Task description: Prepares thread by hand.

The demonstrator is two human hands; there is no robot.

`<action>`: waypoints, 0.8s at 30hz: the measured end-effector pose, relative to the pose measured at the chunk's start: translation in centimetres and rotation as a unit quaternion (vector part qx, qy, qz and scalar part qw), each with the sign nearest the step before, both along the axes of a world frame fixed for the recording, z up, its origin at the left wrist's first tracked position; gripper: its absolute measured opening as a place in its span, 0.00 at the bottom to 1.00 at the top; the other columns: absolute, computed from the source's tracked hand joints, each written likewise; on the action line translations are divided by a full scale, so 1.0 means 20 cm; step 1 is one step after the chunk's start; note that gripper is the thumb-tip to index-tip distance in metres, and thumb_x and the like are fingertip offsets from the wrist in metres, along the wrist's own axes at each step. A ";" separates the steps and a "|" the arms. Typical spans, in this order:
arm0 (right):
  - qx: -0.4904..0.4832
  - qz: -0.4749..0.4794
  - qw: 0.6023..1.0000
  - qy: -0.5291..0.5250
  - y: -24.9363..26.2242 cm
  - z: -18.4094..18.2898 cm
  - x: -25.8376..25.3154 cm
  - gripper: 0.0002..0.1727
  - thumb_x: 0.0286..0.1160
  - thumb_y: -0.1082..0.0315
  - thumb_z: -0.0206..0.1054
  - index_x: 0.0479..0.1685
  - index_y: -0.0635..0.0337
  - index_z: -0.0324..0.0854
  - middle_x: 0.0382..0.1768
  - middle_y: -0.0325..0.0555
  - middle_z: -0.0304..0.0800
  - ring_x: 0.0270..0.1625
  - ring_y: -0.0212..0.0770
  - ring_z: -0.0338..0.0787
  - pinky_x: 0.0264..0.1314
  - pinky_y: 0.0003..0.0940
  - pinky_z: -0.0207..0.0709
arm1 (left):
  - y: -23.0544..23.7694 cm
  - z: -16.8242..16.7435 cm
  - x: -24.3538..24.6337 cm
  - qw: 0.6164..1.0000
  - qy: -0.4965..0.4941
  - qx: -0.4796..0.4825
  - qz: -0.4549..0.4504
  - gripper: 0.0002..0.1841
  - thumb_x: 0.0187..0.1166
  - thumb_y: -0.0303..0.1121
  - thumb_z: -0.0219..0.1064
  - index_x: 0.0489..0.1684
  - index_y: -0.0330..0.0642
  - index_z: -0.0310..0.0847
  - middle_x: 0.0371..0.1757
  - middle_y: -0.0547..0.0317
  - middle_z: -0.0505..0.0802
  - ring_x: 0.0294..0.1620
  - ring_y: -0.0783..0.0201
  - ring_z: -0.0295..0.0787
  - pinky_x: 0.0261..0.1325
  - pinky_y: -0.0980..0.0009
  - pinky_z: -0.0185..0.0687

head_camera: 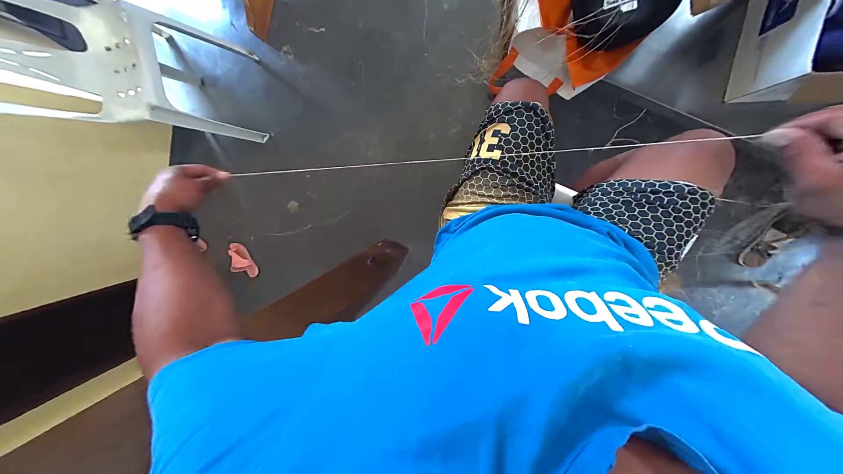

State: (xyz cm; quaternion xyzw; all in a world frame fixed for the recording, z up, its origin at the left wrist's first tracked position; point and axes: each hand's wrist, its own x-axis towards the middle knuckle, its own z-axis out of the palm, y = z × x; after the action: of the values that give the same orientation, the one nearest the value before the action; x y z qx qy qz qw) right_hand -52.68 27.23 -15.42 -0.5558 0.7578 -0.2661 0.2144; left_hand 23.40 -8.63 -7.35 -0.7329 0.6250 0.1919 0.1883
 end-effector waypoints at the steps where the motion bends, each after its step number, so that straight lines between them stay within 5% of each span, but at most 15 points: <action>1: -0.017 0.042 0.999 0.001 -0.06 0.02 0.11 0.28 0.89 0.53 0.57 0.47 0.78 0.83 0.42 0.72 0.87 0.42 0.57 0.87 0.51 0.53 0.79 | -0.01 0.02 0.02 0.996 -0.055 -0.065 0.012 0.22 0.88 0.45 0.63 0.60 0.32 0.86 0.61 0.20 0.87 0.66 0.19 0.80 0.66 0.16 0.64; 3: -0.019 0.115 0.993 0.001 -0.18 0.06 0.32 0.24 0.89 0.58 0.57 0.45 0.75 0.87 0.43 0.72 0.90 0.45 0.65 0.91 0.53 0.62 0.80 | -0.01 0.06 -0.14 0.984 -0.105 -0.146 -0.020 0.22 0.84 0.39 0.62 0.67 0.30 0.81 0.73 0.13 0.76 0.78 0.12 0.63 0.73 0.11 0.46; 5: -0.008 0.175 0.984 0.002 -0.30 0.03 0.48 0.21 0.89 0.61 0.56 0.45 0.71 0.88 0.44 0.68 0.91 0.49 0.66 0.92 0.52 0.67 0.81 | 0.05 0.08 -0.52 0.972 -0.043 -0.198 -0.116 0.25 0.86 0.39 0.58 0.75 0.31 0.76 0.80 0.18 0.71 0.84 0.17 0.57 0.81 0.19 0.46; 8: -0.038 0.248 0.968 0.010 -0.42 0.01 0.63 0.18 0.89 0.61 0.56 0.43 0.65 0.89 0.43 0.60 0.92 0.46 0.60 0.94 0.46 0.63 0.84 | 0.34 0.03 -1.26 0.919 0.187 -0.185 -0.293 0.24 0.91 0.40 0.52 0.76 0.32 0.76 0.80 0.31 0.77 0.85 0.35 0.67 0.87 0.39 0.58; 12: -0.088 0.290 0.953 -0.004 -0.48 0.03 0.70 0.17 0.88 0.62 0.57 0.39 0.62 0.88 0.38 0.52 0.91 0.41 0.52 0.93 0.40 0.53 0.83 | 0.80 -0.21 -1.93 0.827 0.438 0.025 -0.351 0.19 0.90 0.35 0.56 0.72 0.36 0.80 0.68 0.47 0.89 0.69 0.56 0.86 0.75 0.55 0.80; 14: -0.106 0.284 0.953 -0.025 -0.46 0.03 0.68 0.17 0.88 0.62 0.57 0.36 0.60 0.88 0.35 0.48 0.90 0.39 0.47 0.91 0.39 0.47 0.82 | 0.89 -0.32 -2.06 0.797 0.494 0.071 -0.340 0.14 0.91 0.34 0.55 0.62 0.37 0.83 0.52 0.52 0.92 0.51 0.63 0.91 0.59 0.62 0.88; 16: -0.100 0.273 0.955 -0.058 -0.43 0.03 0.63 0.17 0.88 0.62 0.58 0.36 0.59 0.88 0.33 0.46 0.89 0.39 0.43 0.89 0.41 0.43 0.82 | 0.90 -0.35 -2.10 0.783 0.526 0.084 -0.320 0.11 0.90 0.33 0.58 0.52 0.37 0.86 0.40 0.57 0.90 0.38 0.68 0.87 0.47 0.68 0.85; 24: -0.064 0.251 0.957 -0.128 -0.36 -0.07 0.55 0.16 0.87 0.61 0.59 0.40 0.58 0.90 0.36 0.43 0.90 0.38 0.36 0.87 0.44 0.36 0.82 | 0.78 -0.29 -2.00 0.805 0.472 0.231 -0.276 0.07 0.85 0.31 0.65 0.49 0.41 0.87 0.32 0.64 0.90 0.29 0.74 0.83 0.36 0.74 0.80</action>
State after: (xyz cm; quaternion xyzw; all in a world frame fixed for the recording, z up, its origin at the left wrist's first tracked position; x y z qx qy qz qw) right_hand -41.61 20.11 -16.87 -0.7019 0.5415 -0.3209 0.3333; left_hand -16.61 7.00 -13.11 -0.2831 0.7502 0.5923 0.0787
